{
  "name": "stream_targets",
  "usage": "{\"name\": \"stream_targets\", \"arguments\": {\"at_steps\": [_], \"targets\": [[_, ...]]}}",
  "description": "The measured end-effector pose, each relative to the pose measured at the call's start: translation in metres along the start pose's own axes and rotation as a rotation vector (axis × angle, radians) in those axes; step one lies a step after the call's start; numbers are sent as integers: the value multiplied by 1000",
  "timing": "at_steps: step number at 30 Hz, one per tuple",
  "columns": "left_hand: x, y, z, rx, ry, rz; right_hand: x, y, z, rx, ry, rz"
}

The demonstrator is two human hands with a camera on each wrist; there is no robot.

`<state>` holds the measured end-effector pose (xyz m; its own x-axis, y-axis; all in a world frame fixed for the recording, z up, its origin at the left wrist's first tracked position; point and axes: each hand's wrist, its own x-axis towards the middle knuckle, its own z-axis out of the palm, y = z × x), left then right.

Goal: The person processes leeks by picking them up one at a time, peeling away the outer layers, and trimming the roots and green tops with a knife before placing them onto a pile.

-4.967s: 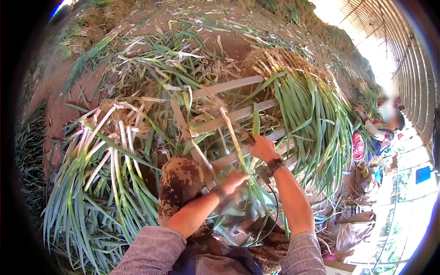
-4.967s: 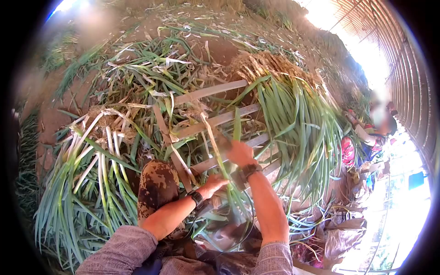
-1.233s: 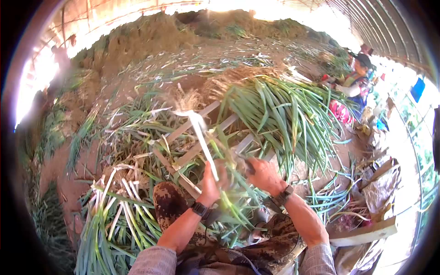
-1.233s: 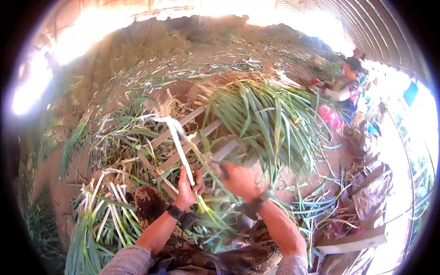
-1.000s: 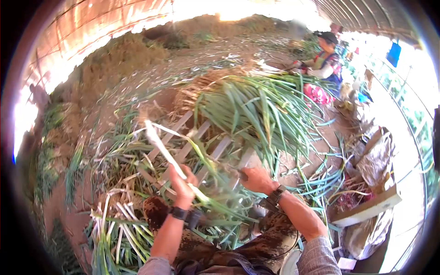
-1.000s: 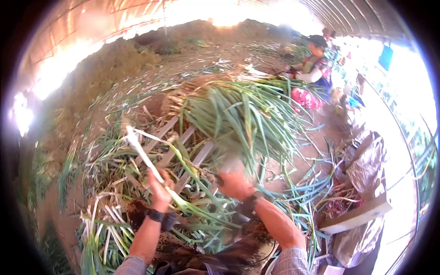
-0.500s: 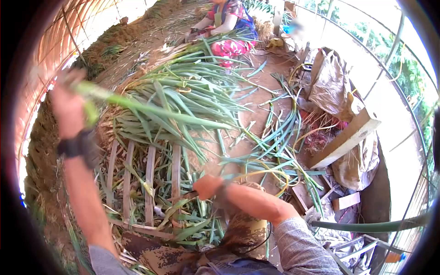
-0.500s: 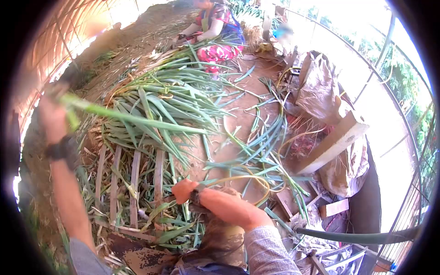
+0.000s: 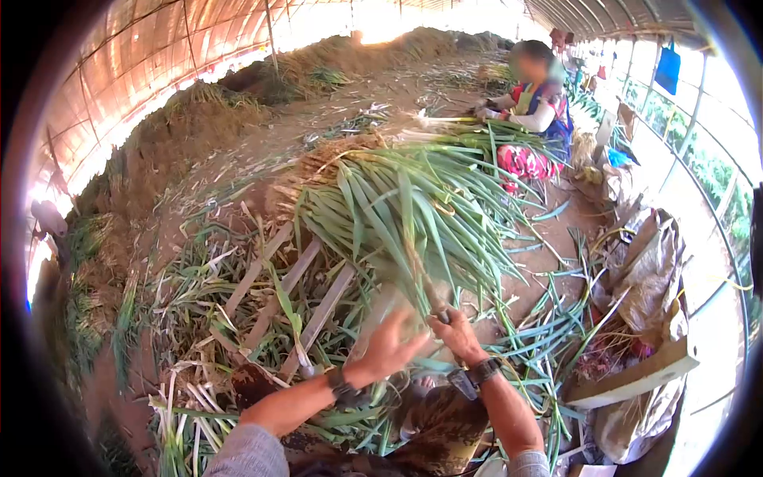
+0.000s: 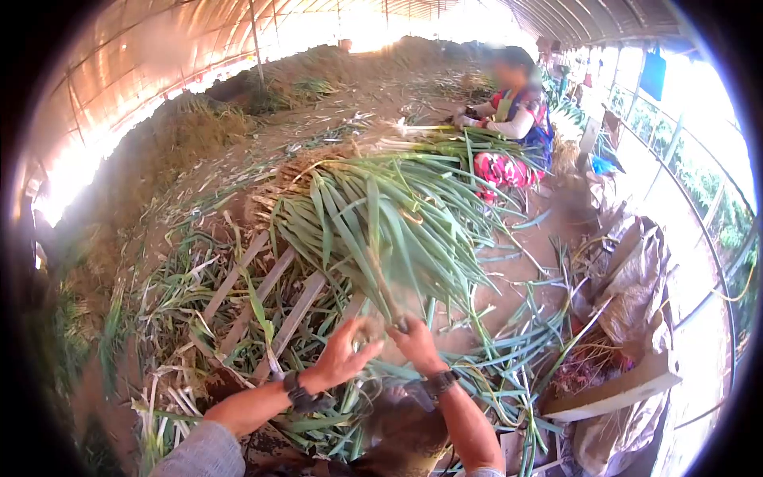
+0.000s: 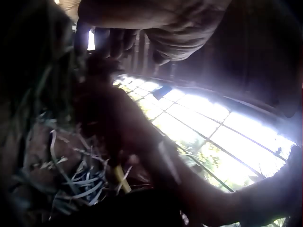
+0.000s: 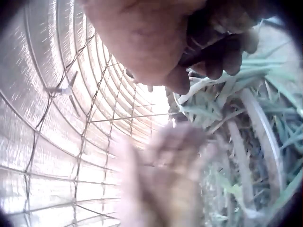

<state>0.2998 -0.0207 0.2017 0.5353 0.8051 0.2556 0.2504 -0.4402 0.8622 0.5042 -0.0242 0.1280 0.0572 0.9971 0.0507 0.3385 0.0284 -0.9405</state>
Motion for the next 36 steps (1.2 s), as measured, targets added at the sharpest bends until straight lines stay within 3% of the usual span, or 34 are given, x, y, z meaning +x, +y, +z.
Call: {"name": "stream_targets", "arguments": {"at_steps": [1, 2, 3, 6, 8, 10, 11, 13, 16, 17, 18, 21, 24, 25, 28, 30, 32, 34, 35, 36], "targets": [[-7, -17, 5, -2, 11, 0, -1, -42, -10, 10, -36, 71], [-14, -35, 10, -123, -157, -114, 0, -72, -13, 37, -104, 221], [-20, -50, 13, -248, -321, -225, 7, -74, -5, 112, -93, 99], [-6, -52, 35, -621, -343, -168, 32, -99, 18, 21, -298, 61], [10, -41, 34, -536, -297, -172, 52, -120, 27, 30, -424, 49], [25, -44, 32, -846, -60, -211, 83, -145, 25, -342, -667, -25], [25, -41, 22, -1072, 1, -258, 107, -139, 24, -335, -653, -65], [40, -48, -13, -1240, 48, -350, 149, -163, -2, -401, -587, -109], [66, -79, -51, -1221, 351, -362, 206, -146, -41, -918, -106, -376], [74, -95, -64, -1293, 428, -405, 234, -113, -56, -950, -9, -354], [78, -113, -75, -1277, 437, -312, 250, -111, -71, -928, 2, -210], [94, -138, -100, -1246, 607, -334, 290, -65, -107, -985, 256, -49], [109, -174, -104, -1184, 697, -393, 308, -29, -129, -924, 238, 78], [115, -197, -100, -1084, 731, -416, 318, 6, -138, -732, 188, 63], [128, -213, -98, -895, 789, -463, 303, 8, -104, 58, -30, 241], [144, -214, -94, -883, 768, -414, 315, 34, -85, -156, -113, -24], [160, -217, -90, -766, 769, -388, 287, -21, -63, -106, -180, 5], [178, -204, -90, -1016, 739, -472, 282, -13, -51, -113, -210, -110], [176, -182, -93, -1171, 663, -550, 275, -15, -42, -97, -228, -59], [179, -185, -90, -1178, 656, -544, 263, -31, -26, 1, -184, -139]]}}
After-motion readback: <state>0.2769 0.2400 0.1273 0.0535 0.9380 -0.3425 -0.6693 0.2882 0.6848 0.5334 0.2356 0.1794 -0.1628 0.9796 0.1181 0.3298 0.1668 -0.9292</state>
